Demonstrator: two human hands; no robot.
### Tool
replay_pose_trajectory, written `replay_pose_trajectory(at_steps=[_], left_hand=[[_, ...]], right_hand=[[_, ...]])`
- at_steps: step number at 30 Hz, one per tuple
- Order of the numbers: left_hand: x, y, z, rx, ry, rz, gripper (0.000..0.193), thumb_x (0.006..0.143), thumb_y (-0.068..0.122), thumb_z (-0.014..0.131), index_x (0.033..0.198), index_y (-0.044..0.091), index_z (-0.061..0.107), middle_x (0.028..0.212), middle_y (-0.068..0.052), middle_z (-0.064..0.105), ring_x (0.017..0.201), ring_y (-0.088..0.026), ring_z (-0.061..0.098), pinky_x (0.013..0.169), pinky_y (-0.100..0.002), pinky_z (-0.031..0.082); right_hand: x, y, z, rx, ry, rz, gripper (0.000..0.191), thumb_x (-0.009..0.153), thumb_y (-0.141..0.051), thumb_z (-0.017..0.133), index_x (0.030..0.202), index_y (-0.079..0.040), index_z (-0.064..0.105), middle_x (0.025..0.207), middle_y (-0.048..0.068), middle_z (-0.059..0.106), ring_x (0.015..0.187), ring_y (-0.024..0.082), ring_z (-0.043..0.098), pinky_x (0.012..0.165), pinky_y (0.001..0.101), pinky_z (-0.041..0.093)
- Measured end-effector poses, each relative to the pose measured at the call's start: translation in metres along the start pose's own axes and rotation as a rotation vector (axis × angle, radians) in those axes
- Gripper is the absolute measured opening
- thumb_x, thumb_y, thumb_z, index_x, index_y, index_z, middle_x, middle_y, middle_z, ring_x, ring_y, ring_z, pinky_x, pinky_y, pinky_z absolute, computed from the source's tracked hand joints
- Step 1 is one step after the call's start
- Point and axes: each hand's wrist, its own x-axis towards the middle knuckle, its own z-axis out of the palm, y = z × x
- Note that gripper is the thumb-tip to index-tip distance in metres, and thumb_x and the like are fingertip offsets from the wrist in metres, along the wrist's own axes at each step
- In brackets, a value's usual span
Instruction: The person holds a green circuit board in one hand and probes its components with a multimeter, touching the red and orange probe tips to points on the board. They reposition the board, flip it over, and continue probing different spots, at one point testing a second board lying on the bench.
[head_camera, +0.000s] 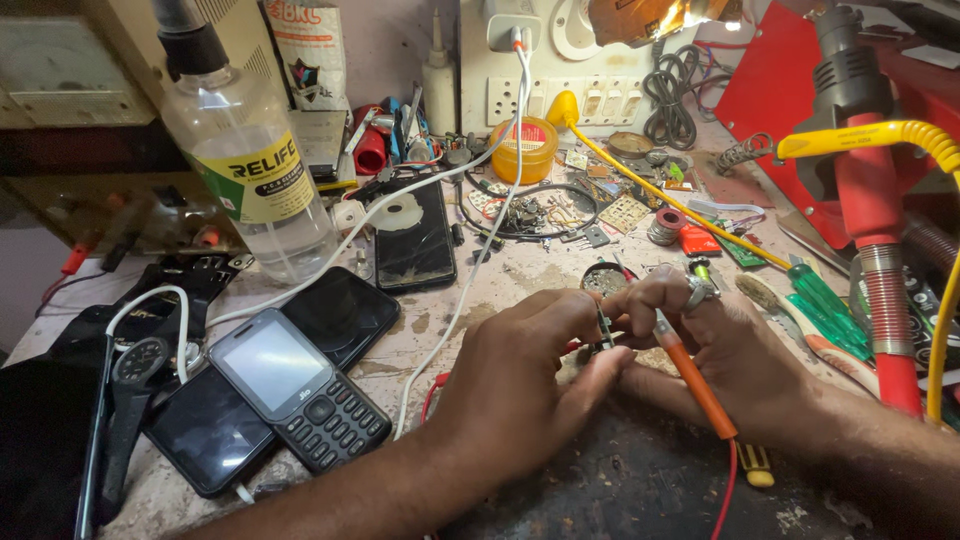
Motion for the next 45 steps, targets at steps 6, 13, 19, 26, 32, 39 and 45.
replay_pose_trajectory(at_steps=[6, 13, 19, 26, 32, 39, 45], left_hand=[[0.0, 0.001, -0.003, -0.038, -0.021, -0.005, 0.02, 0.09, 0.018, 0.075, 0.099, 0.004, 0.064, 0.086, -0.011, 0.068, 0.075, -0.029, 0.071, 0.065, -0.04, 0.054], [-0.001, -0.001, -0.002, -0.056, 0.027, 0.108, 0.02, 0.092, 0.016, 0.075, 0.096, 0.004, 0.06, 0.092, -0.013, 0.068, 0.081, -0.031, 0.07, 0.068, -0.039, 0.053], [-0.001, -0.001, 0.001, -0.066, 0.014, 0.035, 0.023, 0.09, 0.018, 0.077, 0.101, 0.003, 0.063, 0.092, -0.013, 0.072, 0.075, -0.028, 0.071, 0.064, -0.038, 0.055], [0.0, -0.002, 0.006, -0.04, -0.024, -0.018, 0.029, 0.089, 0.022, 0.079, 0.107, 0.005, 0.064, 0.092, -0.01, 0.074, 0.072, -0.024, 0.073, 0.062, -0.035, 0.057], [0.0, -0.001, 0.005, -0.071, -0.043, -0.134, 0.043, 0.087, 0.025, 0.079, 0.121, 0.007, 0.058, 0.098, -0.008, 0.076, 0.068, -0.021, 0.072, 0.06, -0.035, 0.056], [-0.002, 0.0, 0.0, -0.095, -0.045, -0.042, 0.036, 0.089, 0.019, 0.076, 0.124, 0.012, 0.069, 0.104, -0.009, 0.078, 0.07, -0.019, 0.073, 0.063, -0.031, 0.059], [-0.002, -0.001, 0.002, -0.136, -0.019, -0.035, 0.033, 0.088, 0.016, 0.076, 0.12, 0.01, 0.071, 0.107, -0.008, 0.079, 0.076, -0.017, 0.075, 0.067, -0.029, 0.06]], right_hand=[[-0.001, 0.002, 0.005, -0.032, 0.047, -0.165, 0.045, 0.079, -0.011, 0.084, 0.108, -0.008, 0.051, 0.094, 0.004, 0.063, 0.093, 0.017, 0.071, 0.079, 0.0313, 0.059], [-0.001, -0.003, 0.0, -0.156, 0.052, -0.137, 0.045, 0.074, -0.017, 0.088, 0.105, -0.011, 0.055, 0.088, 0.002, 0.069, 0.084, 0.019, 0.076, 0.068, 0.0333, 0.06], [-0.001, -0.002, 0.001, -0.175, 0.087, -0.25, 0.041, 0.08, -0.018, 0.087, 0.101, -0.014, 0.052, 0.086, 0.001, 0.066, 0.09, 0.019, 0.078, 0.069, 0.0313, 0.06], [-0.004, 0.002, 0.0, -0.132, 0.058, -0.237, 0.05, 0.079, -0.015, 0.087, 0.115, -0.009, 0.052, 0.082, 0.001, 0.063, 0.066, 0.016, 0.067, 0.057, 0.0294, 0.054], [-0.003, 0.001, 0.001, -0.138, 0.068, -0.267, 0.052, 0.079, -0.015, 0.087, 0.117, -0.01, 0.052, 0.083, 0.002, 0.062, 0.068, 0.015, 0.067, 0.059, 0.0289, 0.055], [-0.002, -0.006, 0.002, -0.141, 0.059, -0.218, 0.046, 0.079, -0.013, 0.086, 0.107, -0.006, 0.049, 0.084, 0.003, 0.062, 0.07, 0.02, 0.066, 0.063, 0.0301, 0.055], [-0.002, -0.007, 0.0, -0.122, 0.029, -0.173, 0.042, 0.078, -0.012, 0.087, 0.096, -0.008, 0.049, 0.083, 0.005, 0.061, 0.07, 0.02, 0.065, 0.064, 0.0304, 0.054]])
